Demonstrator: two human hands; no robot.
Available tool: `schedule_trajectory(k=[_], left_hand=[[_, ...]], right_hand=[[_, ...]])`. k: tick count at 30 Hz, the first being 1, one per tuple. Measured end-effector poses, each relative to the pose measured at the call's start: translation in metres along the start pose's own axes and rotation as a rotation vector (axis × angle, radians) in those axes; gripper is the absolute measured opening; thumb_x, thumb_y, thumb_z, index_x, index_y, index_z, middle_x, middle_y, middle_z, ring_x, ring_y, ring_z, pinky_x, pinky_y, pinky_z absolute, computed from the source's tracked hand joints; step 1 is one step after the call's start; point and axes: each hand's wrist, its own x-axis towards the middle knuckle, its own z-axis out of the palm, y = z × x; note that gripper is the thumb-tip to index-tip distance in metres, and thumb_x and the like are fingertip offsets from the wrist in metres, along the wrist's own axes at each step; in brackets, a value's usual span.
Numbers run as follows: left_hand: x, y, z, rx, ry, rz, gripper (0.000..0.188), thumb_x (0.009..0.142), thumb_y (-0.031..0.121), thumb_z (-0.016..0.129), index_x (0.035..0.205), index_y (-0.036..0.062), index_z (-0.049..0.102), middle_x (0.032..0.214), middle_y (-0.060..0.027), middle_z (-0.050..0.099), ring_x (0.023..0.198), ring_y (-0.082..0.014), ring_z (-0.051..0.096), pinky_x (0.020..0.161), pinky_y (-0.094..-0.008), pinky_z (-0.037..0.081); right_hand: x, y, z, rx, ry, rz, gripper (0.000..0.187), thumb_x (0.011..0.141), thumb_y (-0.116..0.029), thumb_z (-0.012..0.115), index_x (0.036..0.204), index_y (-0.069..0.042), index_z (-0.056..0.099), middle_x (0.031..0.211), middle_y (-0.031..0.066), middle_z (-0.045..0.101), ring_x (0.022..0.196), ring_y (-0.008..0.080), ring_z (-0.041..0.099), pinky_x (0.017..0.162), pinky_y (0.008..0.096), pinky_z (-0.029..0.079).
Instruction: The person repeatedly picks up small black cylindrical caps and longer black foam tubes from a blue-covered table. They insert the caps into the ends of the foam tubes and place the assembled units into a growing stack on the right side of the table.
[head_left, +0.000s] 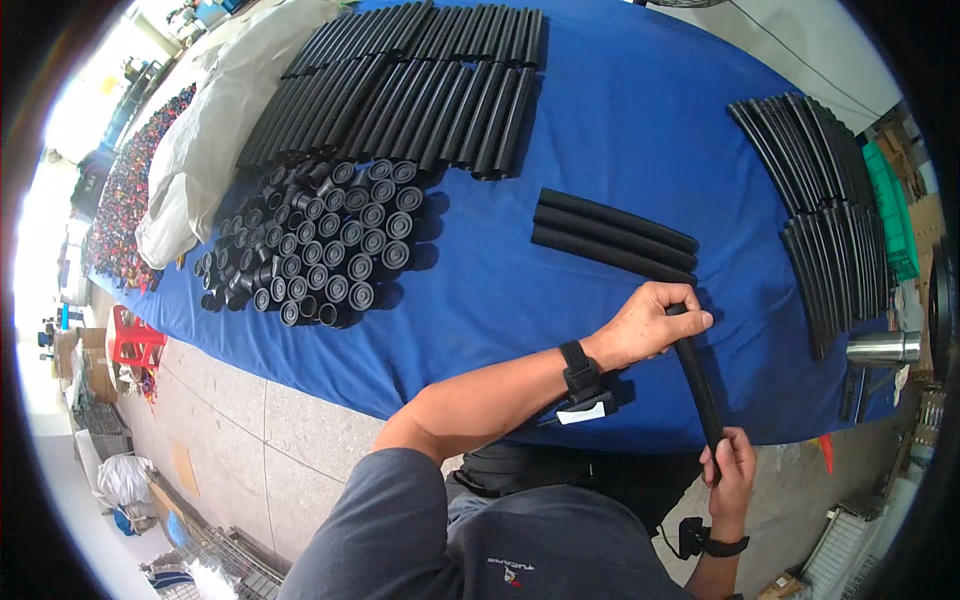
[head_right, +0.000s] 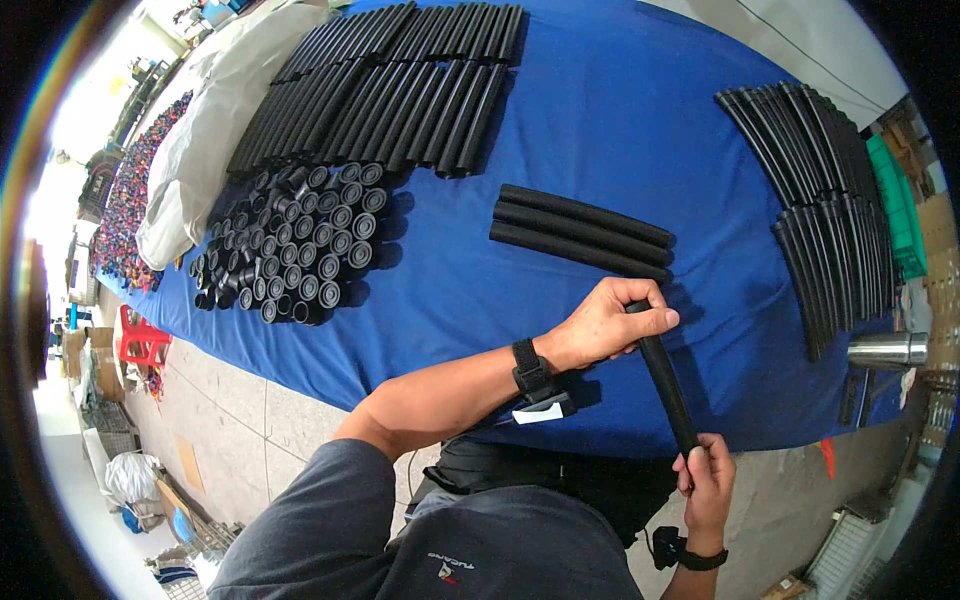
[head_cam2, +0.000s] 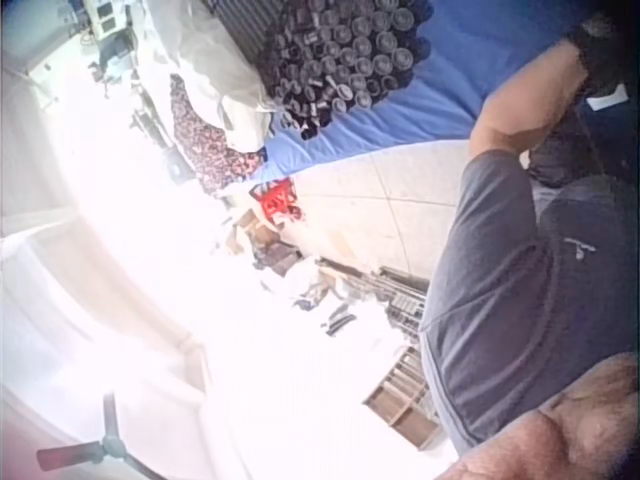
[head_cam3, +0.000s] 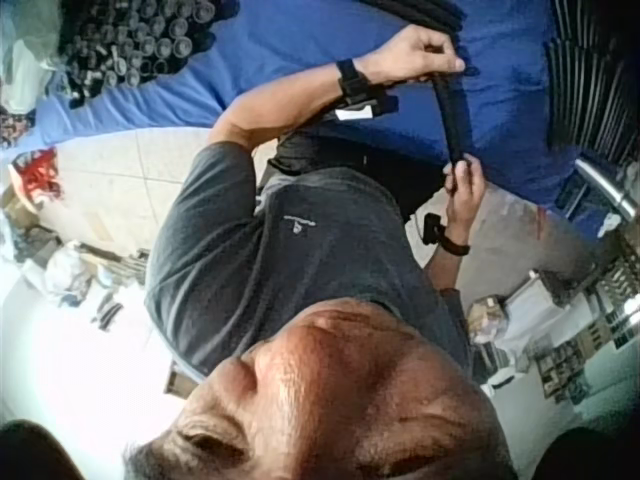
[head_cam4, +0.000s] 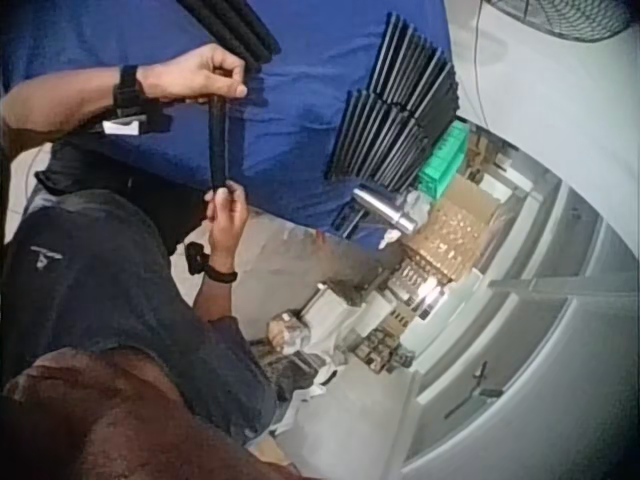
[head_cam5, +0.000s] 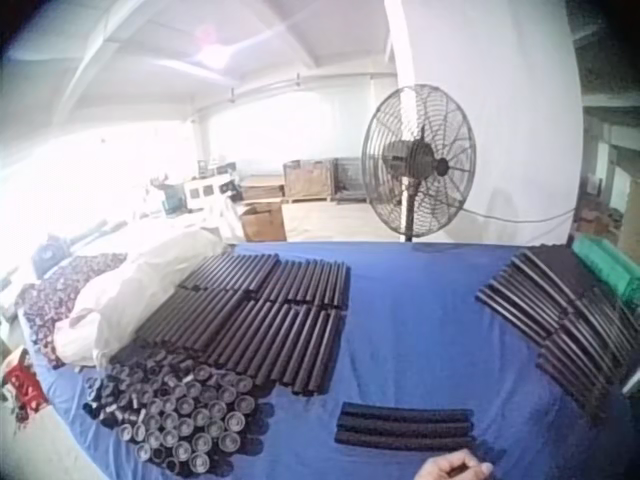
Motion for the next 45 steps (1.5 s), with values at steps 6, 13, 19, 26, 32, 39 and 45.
schedule_trajectory(k=[6,13,19,26,32,39,45], left_hand=[[-0.001,0.002,0.002,0.001,0.025,0.022,0.030,0.099,0.031,0.069,0.082,0.0075,0.063,0.060,0.0047,0.053,0.047,-0.0033,0.048,0.040,-0.0206,0.036],[0.001,-0.004,0.000,0.028,0.045,0.056,0.031,0.100,0.032,0.068,0.082,0.0071,0.063,0.062,0.0046,0.054,0.049,-0.0035,0.048,0.043,-0.0213,0.037],[-0.002,-0.001,0.000,-0.004,0.053,0.044,0.030,0.100,0.030,0.068,0.082,0.0068,0.062,0.061,0.0046,0.053,0.047,-0.0030,0.046,0.041,-0.0211,0.036],[-0.001,0.000,0.001,-0.001,0.042,0.001,0.030,0.100,0.030,0.068,0.081,0.0073,0.062,0.059,0.0049,0.053,0.045,-0.0027,0.047,0.039,-0.0202,0.035],[-0.002,0.000,0.000,-0.014,-0.028,-0.011,0.031,0.100,0.031,0.068,0.081,0.0080,0.061,0.057,0.0047,0.052,0.043,-0.0027,0.047,0.037,-0.0202,0.034],[-0.001,0.001,0.001,0.046,0.025,-0.010,0.032,0.101,0.031,0.066,0.080,0.0079,0.061,0.059,0.0043,0.053,0.045,-0.0031,0.047,0.039,-0.0204,0.034],[0.001,-0.004,-0.001,0.042,0.033,0.017,0.032,0.101,0.031,0.065,0.080,0.0071,0.062,0.060,0.0038,0.053,0.047,-0.0038,0.048,0.041,-0.0211,0.035]], right_hand=[[-0.005,0.000,0.003,-0.441,0.053,-0.194,0.034,0.095,-0.028,0.069,0.113,-0.002,0.058,0.083,0.0007,0.057,0.071,0.0077,0.050,0.062,0.0249,0.041],[-0.004,-0.004,0.010,-0.423,0.058,-0.150,0.035,0.092,-0.027,0.071,0.111,0.000,0.060,0.085,0.0001,0.055,0.075,0.0100,0.050,0.067,0.0276,0.041],[-0.002,0.003,0.010,-0.425,0.049,-0.173,0.034,0.092,-0.027,0.070,0.112,0.000,0.060,0.085,0.0002,0.056,0.075,0.0099,0.050,0.067,0.0276,0.042],[-0.003,0.006,0.009,-0.391,0.067,-0.174,0.033,0.094,-0.027,0.070,0.112,-0.001,0.061,0.081,-0.0007,0.057,0.067,0.0077,0.049,0.059,0.0252,0.040],[-0.004,-0.002,-0.008,0.065,-0.102,0.150,0.033,0.094,-0.024,0.069,0.115,0.000,0.061,0.077,-0.0016,0.057,0.059,0.0041,0.047,0.049,0.0206,0.035],[-0.002,-0.001,0.013,-0.551,0.062,-0.241,0.026,0.090,-0.016,0.071,0.107,-0.001,0.057,0.087,0.0029,0.056,0.078,0.0123,0.052,0.071,0.0304,0.044],[0.000,0.005,0.012,-0.542,0.058,-0.299,0.028,0.090,-0.019,0.072,0.106,-0.001,0.057,0.085,0.0030,0.055,0.075,0.0117,0.050,0.067,0.0301,0.042]])
